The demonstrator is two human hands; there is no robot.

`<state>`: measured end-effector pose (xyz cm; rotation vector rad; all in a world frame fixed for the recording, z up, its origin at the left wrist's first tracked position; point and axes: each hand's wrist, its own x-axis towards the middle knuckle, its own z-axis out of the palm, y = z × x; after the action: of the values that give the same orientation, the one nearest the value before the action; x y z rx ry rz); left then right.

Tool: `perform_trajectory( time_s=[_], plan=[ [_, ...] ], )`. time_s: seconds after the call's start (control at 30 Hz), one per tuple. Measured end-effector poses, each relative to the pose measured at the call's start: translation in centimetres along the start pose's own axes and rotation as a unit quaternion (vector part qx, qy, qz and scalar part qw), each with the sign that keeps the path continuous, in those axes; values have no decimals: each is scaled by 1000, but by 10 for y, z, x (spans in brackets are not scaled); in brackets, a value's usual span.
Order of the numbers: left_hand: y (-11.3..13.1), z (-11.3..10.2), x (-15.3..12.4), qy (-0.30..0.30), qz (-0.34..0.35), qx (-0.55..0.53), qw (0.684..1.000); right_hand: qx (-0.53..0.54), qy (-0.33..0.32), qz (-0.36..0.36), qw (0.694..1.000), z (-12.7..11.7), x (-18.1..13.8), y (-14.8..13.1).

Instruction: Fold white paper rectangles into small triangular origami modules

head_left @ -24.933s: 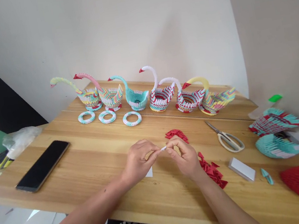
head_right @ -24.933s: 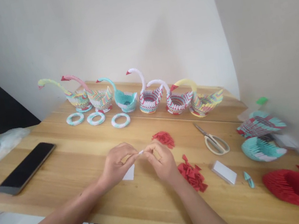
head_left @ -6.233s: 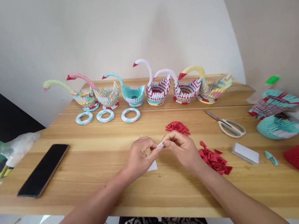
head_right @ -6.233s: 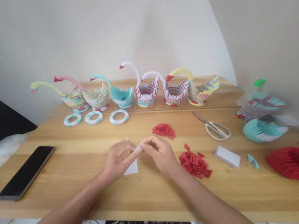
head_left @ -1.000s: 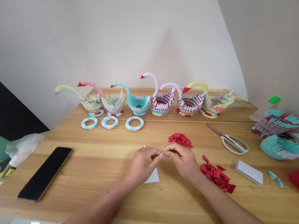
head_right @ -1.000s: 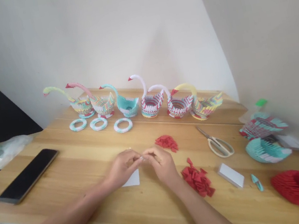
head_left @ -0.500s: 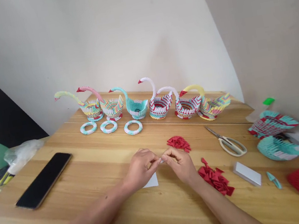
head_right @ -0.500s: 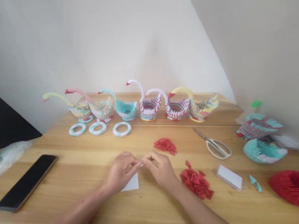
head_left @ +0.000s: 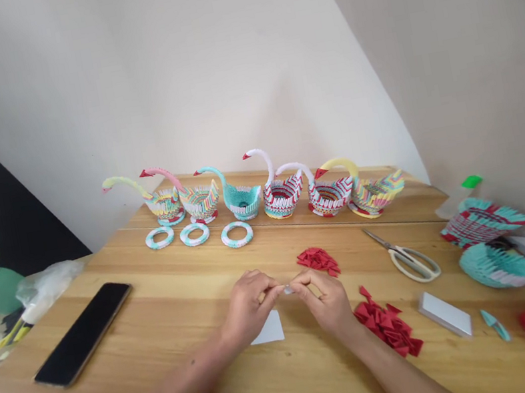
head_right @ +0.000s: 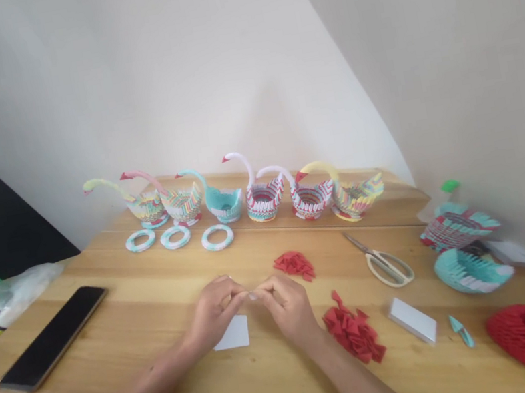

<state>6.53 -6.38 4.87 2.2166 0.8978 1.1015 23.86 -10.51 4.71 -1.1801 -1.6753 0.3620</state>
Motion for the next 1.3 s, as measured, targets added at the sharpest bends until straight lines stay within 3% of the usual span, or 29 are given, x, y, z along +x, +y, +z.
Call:
perform_trajectory(
  time_s=[0.23,0.4,0.53,0.93,1.03,1.3],
  plan=[
    [3,1,0,21,62,-9,998,-11,6,-10,1000,0,-1,1],
    [3,-2,0,3,-10,-52,999,-15,9,-31,999,0,-1,2],
    [4,-2,0,-17,-14,-63,998,-16,0,-39,999,1,-1,2],
    [4,-6,-2,7,113,20,993,-8,4,-55,998,0,0,-4],
    [3,-5,-1,8,96,13,995,-19,2,-56,998,0,0,-1],
    [7,-2,1,-35,-48,-50,997,-30,6,-74,997,1,-1,3]
  ],
)
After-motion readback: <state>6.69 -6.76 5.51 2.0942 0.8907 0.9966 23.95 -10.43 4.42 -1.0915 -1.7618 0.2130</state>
